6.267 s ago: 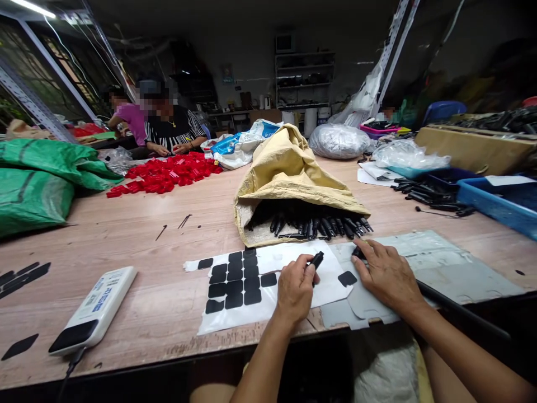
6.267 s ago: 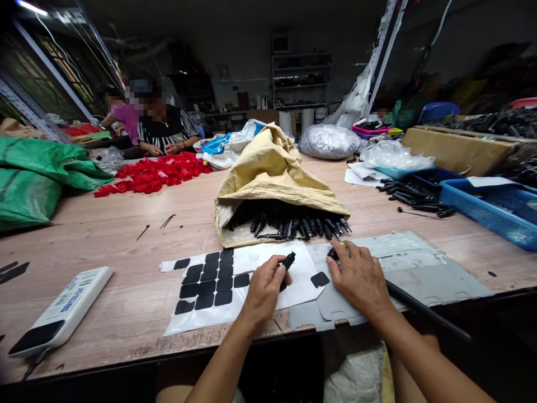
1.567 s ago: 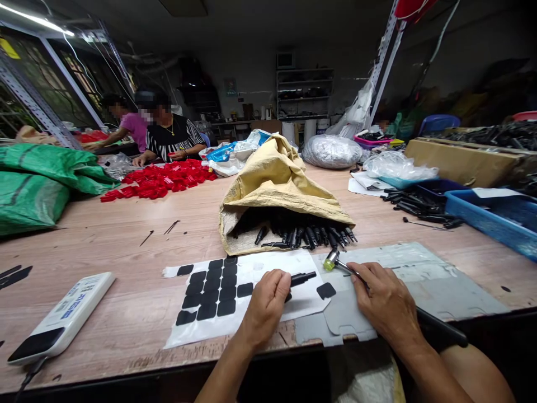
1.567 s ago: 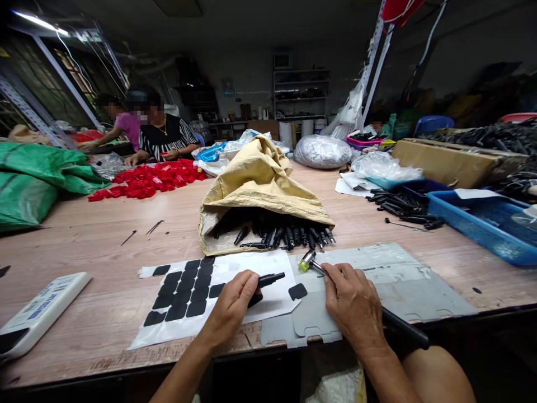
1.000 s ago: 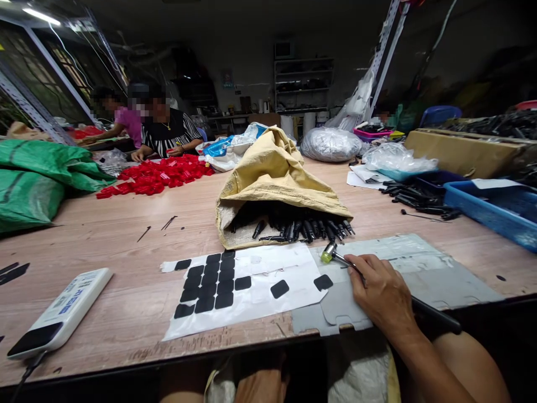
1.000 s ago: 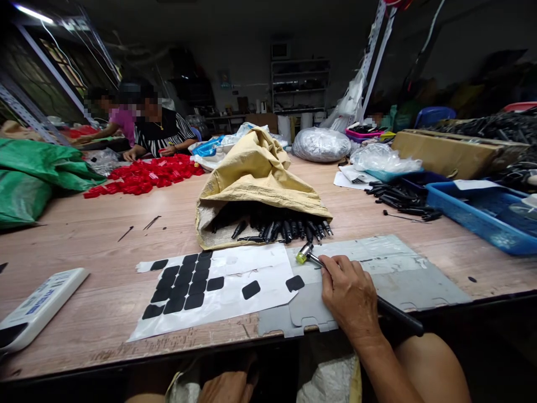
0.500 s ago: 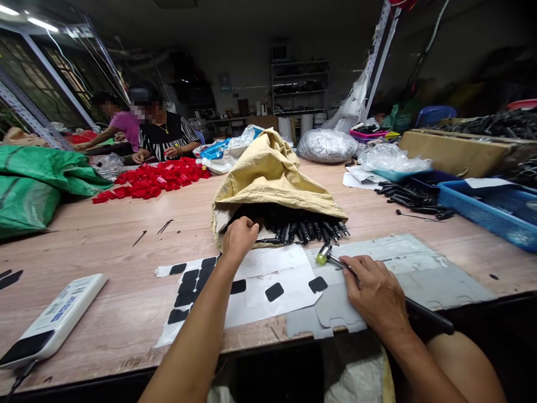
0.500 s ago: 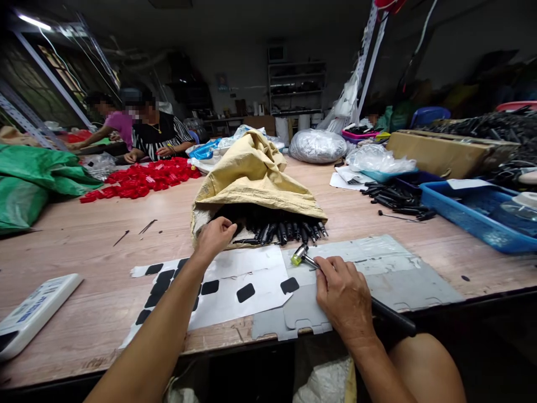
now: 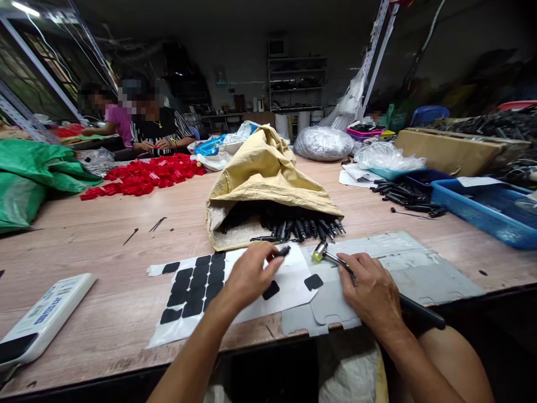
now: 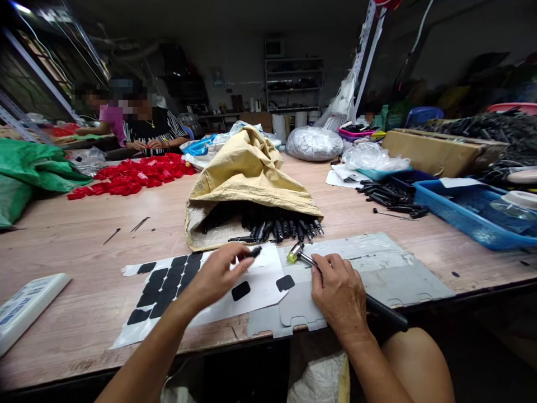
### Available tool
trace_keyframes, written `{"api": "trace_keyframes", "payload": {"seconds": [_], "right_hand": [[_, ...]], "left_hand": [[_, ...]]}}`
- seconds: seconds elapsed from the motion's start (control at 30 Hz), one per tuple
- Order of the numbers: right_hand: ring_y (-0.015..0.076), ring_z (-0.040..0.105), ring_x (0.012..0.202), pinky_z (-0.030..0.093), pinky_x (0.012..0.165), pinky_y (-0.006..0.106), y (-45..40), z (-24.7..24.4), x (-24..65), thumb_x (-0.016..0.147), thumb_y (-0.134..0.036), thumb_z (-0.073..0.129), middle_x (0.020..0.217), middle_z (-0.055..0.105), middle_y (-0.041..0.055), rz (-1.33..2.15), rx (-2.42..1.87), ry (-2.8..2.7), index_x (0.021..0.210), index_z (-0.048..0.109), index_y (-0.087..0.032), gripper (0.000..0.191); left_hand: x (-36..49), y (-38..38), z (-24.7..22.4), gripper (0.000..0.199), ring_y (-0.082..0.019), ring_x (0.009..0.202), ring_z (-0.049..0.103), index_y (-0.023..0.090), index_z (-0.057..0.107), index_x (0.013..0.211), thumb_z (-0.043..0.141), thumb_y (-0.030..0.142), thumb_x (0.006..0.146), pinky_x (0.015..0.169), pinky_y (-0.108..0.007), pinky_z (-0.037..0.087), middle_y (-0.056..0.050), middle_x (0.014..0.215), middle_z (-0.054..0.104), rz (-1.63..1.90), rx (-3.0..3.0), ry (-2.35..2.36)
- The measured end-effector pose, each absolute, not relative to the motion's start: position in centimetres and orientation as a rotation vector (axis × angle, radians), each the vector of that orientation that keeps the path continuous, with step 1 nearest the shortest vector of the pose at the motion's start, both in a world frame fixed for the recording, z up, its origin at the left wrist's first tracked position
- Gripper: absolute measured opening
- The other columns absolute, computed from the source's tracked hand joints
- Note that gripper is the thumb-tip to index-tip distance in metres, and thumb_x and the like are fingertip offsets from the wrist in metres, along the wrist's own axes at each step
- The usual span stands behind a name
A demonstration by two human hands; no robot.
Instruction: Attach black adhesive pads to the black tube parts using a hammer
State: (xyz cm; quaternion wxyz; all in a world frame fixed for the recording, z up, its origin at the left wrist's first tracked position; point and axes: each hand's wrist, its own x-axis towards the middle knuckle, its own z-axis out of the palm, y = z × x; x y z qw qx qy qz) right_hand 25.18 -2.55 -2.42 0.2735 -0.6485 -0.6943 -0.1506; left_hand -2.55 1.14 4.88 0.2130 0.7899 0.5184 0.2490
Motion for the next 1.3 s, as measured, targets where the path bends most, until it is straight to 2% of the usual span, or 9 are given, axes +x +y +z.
{"api": "trace_keyframes", "payload": {"seconds": [0.2,0.4,0.53,0.67,0.87,1.03,1.2,1.3], "right_hand": [[0.0231,0.058,0.090,0.042,0.077,0.036,-2.1,-2.7,25.8,0.096,-0.027,0.052,0.092,0.065,0.0049,-0.380,-1.739,-1.919,0.111,0.069,-0.025,0.022],[0.0230,0.062,0.094,0.048,0.083,0.036,-2.7,-0.5,25.1,0.099,-0.029,0.048,0.097,0.066,0.0059,-0.236,-1.602,-1.849,0.113,0.067,-0.024,0.024],[0.0199,0.064,0.098,0.051,0.088,0.033,-4.3,0.9,22.3,0.101,-0.029,0.046,0.104,0.067,0.0061,0.091,-1.374,-1.838,0.125,0.063,-0.025,0.030],[0.0169,0.065,0.097,0.052,0.087,0.029,-5.5,0.9,19.7,0.102,-0.025,0.046,0.104,0.068,0.0045,0.286,-1.284,-1.872,0.130,0.062,-0.026,0.032],[0.0157,0.064,0.089,0.051,0.082,0.028,-6.7,1.2,18.6,0.100,-0.017,0.045,0.097,0.066,0.0037,0.179,-1.263,-1.890,0.137,0.059,-0.028,0.041],[0.0168,0.061,0.079,0.049,0.070,0.028,-7.1,1.2,18.4,0.098,-0.013,0.044,0.086,0.062,0.0021,0.065,-1.406,-1.994,0.133,0.063,-0.030,0.043],[0.0159,0.063,0.089,0.050,0.081,0.027,-7.3,1.4,18.8,0.099,-0.015,0.046,0.097,0.065,0.0039,0.037,-1.350,-1.879,0.138,0.060,-0.029,0.043],[0.0155,0.064,0.087,0.050,0.079,0.026,-7.4,1.0,19.0,0.100,-0.015,0.045,0.094,0.066,0.0034,0.013,-1.383,-1.899,0.137,0.061,-0.029,0.043]], "left_hand": [[-1.1,-1.4,0.7,0.013,-0.023,0.098,0.055,0.022,0.068,0.102,0.063,0.027,0.091,0.084,-0.035,0.043,-0.005,0.100,0.063,0.716,2.238,1.389],[-1.4,-0.8,0.2,0.017,-0.022,0.095,0.055,0.022,0.069,0.102,0.069,0.022,0.084,0.086,-0.035,0.042,-0.004,0.096,0.064,0.804,2.140,1.332],[-1.5,-0.9,0.4,0.014,-0.022,0.093,0.055,0.022,0.070,0.096,0.070,0.020,0.082,0.083,-0.034,0.042,-0.003,0.092,0.064,0.815,2.089,1.327],[-1.6,-0.9,0.4,0.016,-0.022,0.095,0.056,0.021,0.071,0.091,0.072,0.015,0.077,0.084,-0.033,0.042,-0.003,0.092,0.066,0.819,2.012,1.329],[-1.5,-0.4,0.1,0.020,-0.022,0.097,0.056,0.021,0.072,0.089,0.075,0.012,0.072,0.086,-0.033,0.042,-0.001,0.093,0.067,0.846,1.915,1.347],[-1.4,-0.2,0.1,0.016,-0.021,0.094,0.057,0.020,0.072,0.083,0.076,0.011,0.070,0.083,-0.032,0.042,-0.001,0.088,0.066,0.840,1.901,1.369],[-1.4,-0.3,0.3,0.020,-0.021,0.095,0.057,0.021,0.075,0.087,0.076,0.011,0.070,0.084,-0.032,0.042,-0.001,0.089,0.067,0.840,1.887,1.371],[-1.4,-0.4,0.3,0.019,-0.020,0.093,0.057,0.020,0.075,0.088,0.075,0.011,0.071,0.083,-0.032,0.042,-0.001,0.088,0.068,0.846,1.904,1.378]]}}
